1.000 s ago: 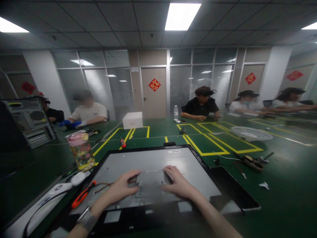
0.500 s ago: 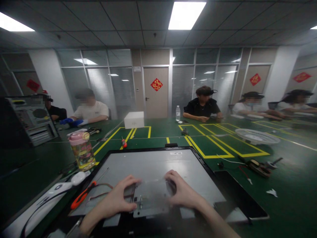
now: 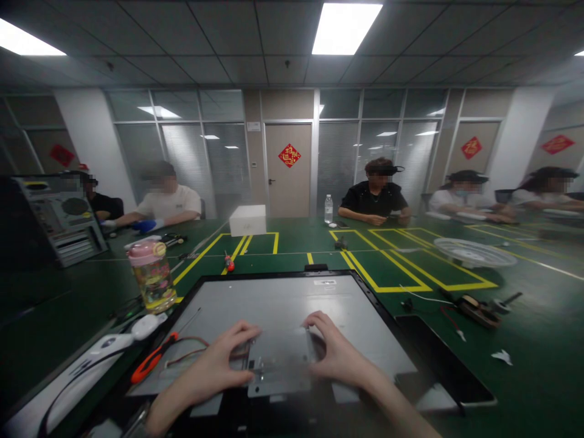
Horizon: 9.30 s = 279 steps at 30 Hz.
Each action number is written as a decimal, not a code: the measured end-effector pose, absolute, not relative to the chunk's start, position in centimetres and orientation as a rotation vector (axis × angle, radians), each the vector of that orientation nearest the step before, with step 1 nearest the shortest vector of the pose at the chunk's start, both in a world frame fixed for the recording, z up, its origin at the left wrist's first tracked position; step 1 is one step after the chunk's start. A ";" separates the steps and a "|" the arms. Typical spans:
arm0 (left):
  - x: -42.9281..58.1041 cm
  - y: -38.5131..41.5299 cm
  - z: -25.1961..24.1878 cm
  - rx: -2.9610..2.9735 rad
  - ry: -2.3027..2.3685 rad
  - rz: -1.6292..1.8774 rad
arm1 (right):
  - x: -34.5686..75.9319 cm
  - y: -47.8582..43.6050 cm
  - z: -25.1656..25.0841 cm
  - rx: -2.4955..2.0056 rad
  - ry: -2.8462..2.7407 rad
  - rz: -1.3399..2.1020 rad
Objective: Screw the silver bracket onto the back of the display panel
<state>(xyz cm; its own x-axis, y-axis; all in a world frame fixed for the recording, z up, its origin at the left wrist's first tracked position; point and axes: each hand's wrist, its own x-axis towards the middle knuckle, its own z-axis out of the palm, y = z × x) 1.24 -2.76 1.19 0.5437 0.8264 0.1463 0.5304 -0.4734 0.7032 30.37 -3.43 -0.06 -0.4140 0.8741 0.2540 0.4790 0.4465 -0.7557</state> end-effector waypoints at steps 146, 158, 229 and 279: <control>1.4 -2.4 1.9 2.306 1.009 0.641 | 30.4 -4.1 0.7 -1.121 -2.011 0.858; 1.8 -3.7 1.9 2.334 1.068 0.649 | 30.7 -3.7 -0.3 -1.123 -2.056 0.916; 6.9 -5.5 4.1 0.955 0.780 1.091 | 26.4 -7.3 3.2 -0.540 -2.393 0.071; 4.3 -0.4 -0.6 2.451 1.415 0.805 | 27.6 -4.9 1.7 -0.946 -1.454 0.437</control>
